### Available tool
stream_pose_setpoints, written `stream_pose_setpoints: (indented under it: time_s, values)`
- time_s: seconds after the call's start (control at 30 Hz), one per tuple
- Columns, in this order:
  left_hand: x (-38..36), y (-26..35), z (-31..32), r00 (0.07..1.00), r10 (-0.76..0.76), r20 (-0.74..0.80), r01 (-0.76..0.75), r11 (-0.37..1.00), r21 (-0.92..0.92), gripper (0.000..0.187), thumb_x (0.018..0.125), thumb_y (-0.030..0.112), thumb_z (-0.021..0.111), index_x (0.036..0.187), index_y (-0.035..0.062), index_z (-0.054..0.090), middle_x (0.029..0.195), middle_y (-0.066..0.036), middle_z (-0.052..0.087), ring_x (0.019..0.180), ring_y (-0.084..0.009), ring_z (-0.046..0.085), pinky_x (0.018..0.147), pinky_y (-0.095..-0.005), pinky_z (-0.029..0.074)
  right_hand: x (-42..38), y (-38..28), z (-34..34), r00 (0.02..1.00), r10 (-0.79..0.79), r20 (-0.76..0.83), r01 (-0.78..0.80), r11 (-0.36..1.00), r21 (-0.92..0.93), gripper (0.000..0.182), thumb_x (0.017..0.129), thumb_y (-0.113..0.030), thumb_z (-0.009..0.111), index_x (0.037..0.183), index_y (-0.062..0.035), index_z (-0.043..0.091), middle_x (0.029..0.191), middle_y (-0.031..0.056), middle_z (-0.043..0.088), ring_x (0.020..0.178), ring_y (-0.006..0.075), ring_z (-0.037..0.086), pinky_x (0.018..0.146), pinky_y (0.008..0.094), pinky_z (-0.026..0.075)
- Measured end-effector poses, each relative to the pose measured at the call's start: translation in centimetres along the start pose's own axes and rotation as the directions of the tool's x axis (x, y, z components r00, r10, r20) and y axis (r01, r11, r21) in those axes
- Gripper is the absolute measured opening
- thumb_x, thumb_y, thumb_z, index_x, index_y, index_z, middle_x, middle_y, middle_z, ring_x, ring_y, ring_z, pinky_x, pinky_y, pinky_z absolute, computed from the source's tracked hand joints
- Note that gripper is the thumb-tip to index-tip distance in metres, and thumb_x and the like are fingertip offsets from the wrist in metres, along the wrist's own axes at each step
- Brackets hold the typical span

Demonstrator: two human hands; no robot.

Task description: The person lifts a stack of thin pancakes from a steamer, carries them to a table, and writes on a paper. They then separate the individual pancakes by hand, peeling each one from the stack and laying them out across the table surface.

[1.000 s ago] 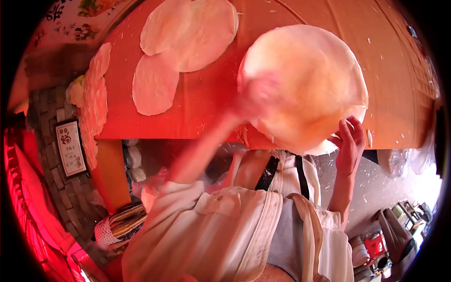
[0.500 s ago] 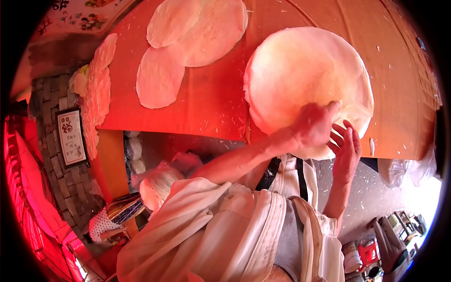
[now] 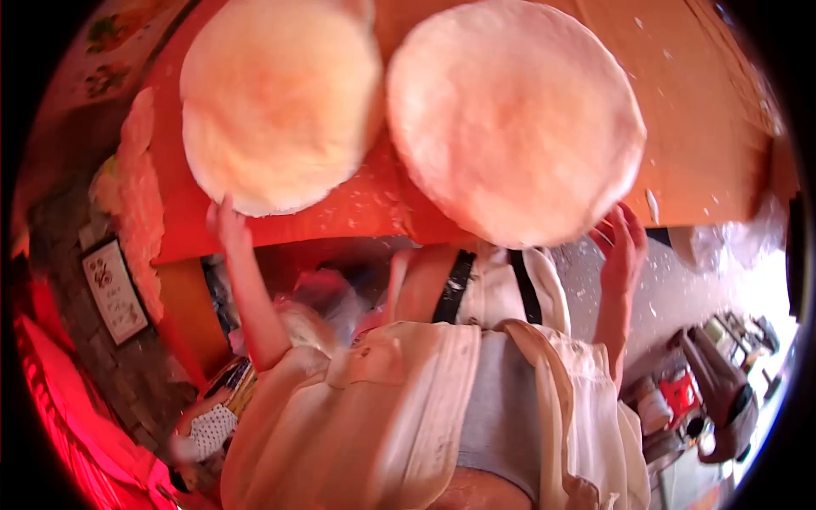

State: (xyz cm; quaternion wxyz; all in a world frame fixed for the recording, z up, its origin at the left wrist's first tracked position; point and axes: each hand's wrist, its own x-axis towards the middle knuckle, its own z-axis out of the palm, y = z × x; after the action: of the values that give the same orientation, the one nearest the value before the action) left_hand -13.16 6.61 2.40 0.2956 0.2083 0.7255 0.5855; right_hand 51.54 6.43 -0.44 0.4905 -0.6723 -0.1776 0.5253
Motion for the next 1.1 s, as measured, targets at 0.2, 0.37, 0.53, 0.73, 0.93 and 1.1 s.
stream_pose_setpoints:
  time_s: [0.2,0.37,0.53,0.73,0.93,1.1]
  values:
    - [-9.9,-1.5,9.8,0.932,0.201,0.301,-0.289,0.915,0.283,0.039,0.083,0.006,0.070,0.118,-0.0014,0.054,0.111,-0.009,0.061,0.097,-0.0148,0.058,0.086,-0.0276,0.050,0.1,-1.8,0.5,0.986,0.168,0.000,-0.162,0.951,0.263,0.026,0.093,-0.017,0.059,0.111,0.0017,0.057,0.083,0.0060,0.064,0.069,0.0130,0.063,0.061,0.0225,0.053]
    - [-25.6,3.1,28.5,0.248,0.249,0.936,-0.724,0.690,0.009,0.058,0.077,0.024,0.077,0.121,-0.0056,0.054,0.116,-0.019,0.060,0.107,-0.0260,0.060,0.089,-0.0356,0.049,1.2,-2.6,1.5,0.941,0.243,0.236,-0.330,0.819,0.470,0.024,0.096,-0.023,0.054,0.103,-0.0003,0.057,0.081,0.0079,0.063,0.069,0.0170,0.064,0.059,0.0258,0.054]
    - [-29.4,1.1,34.4,0.193,0.199,0.961,-0.669,0.743,-0.020,0.058,0.074,0.029,0.078,0.115,-0.0069,0.057,0.105,-0.021,0.064,0.093,-0.0318,0.065,0.078,-0.0363,0.053,1.3,-2.9,2.9,0.952,0.175,0.252,-0.255,0.908,0.333,0.027,0.090,-0.017,0.064,0.108,0.0020,0.057,0.074,0.0030,0.059,0.059,0.0104,0.059,0.050,0.0203,0.045]
    - [-28.5,-0.9,38.4,0.300,-0.125,0.946,-0.243,0.949,0.202,0.036,0.087,0.011,0.065,0.117,-0.0071,0.057,0.101,-0.011,0.068,0.090,-0.0125,0.065,0.080,-0.0244,0.052,1.4,-3.4,2.9,0.976,-0.012,0.218,0.028,0.997,-0.070,0.042,0.087,-0.022,0.069,0.117,0.0058,0.060,0.077,0.0012,0.062,0.064,0.0061,0.054,0.059,0.0198,0.043]
    - [-28.0,-0.5,39.3,0.278,-0.254,0.927,-0.075,0.956,0.284,0.034,0.084,0.000,0.055,0.116,-0.0102,0.056,0.102,-0.010,0.067,0.089,-0.0103,0.063,0.078,-0.0226,0.051,1.2,-3.3,2.4,0.981,0.015,0.192,-0.021,0.999,0.031,0.057,0.083,-0.029,0.072,0.121,0.0089,0.053,0.083,0.0119,0.067,0.072,0.0130,0.062,0.062,0.0258,0.047]
    - [-26.9,-0.9,39.3,0.165,-0.271,0.948,0.160,0.956,0.246,0.028,0.089,0.006,0.059,0.114,-0.0081,0.059,0.100,-0.007,0.066,0.086,-0.0082,0.062,0.078,-0.0220,0.050,1.9,-1.9,3.8,0.993,-0.042,0.108,0.047,0.998,-0.037,0.052,0.077,-0.032,0.076,0.106,0.0067,0.058,0.077,0.0114,0.066,0.067,0.0135,0.062,0.058,0.0276,0.048]
